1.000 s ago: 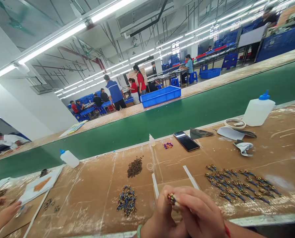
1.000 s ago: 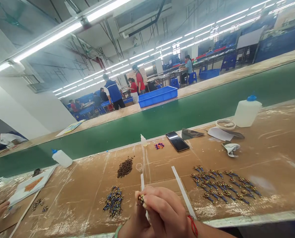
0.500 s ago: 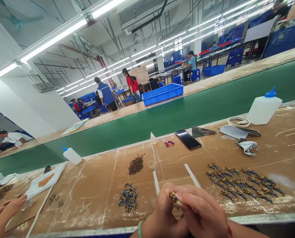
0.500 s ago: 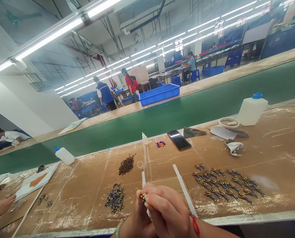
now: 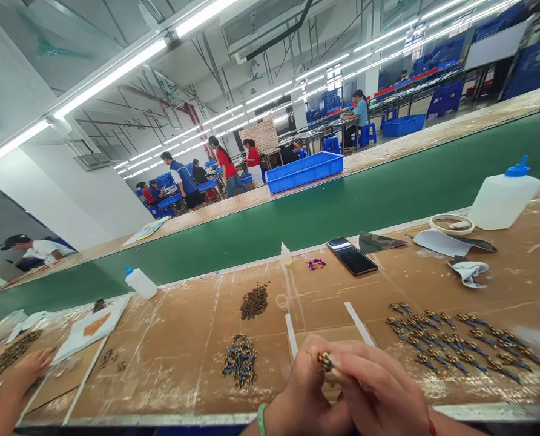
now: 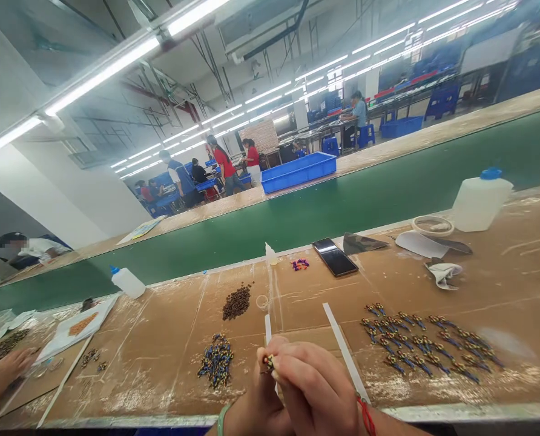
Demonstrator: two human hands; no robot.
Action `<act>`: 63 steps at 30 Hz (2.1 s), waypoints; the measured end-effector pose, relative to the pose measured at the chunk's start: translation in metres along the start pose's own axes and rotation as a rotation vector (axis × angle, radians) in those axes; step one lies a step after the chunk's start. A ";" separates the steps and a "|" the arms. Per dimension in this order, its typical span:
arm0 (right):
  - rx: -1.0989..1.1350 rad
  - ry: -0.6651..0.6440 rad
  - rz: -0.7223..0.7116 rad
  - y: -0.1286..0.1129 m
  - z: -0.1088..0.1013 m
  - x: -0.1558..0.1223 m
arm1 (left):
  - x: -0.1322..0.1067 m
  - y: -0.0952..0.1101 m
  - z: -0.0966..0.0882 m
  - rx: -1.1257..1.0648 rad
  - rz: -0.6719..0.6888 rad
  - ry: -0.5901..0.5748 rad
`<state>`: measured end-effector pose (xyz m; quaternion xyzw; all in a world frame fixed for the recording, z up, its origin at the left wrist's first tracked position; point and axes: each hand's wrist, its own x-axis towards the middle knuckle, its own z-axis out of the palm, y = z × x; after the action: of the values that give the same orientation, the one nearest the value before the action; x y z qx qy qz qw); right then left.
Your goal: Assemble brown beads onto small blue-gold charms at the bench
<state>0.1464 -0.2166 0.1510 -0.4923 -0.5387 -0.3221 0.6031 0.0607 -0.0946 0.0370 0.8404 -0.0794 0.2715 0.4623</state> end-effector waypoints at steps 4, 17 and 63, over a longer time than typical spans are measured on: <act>-0.010 -0.012 -0.010 0.001 -0.002 -0.001 | 0.002 -0.001 -0.004 0.064 0.056 -0.031; 0.000 -0.010 -0.009 0.000 0.000 0.002 | 0.004 0.001 -0.008 0.131 0.131 -0.080; -0.033 -0.079 -0.214 0.025 -0.010 0.011 | 0.048 0.087 -0.018 -0.574 0.000 0.284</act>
<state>0.1752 -0.2163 0.1559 -0.4542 -0.6060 -0.3737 0.5356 0.0610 -0.1230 0.1337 0.6294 -0.0873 0.3525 0.6870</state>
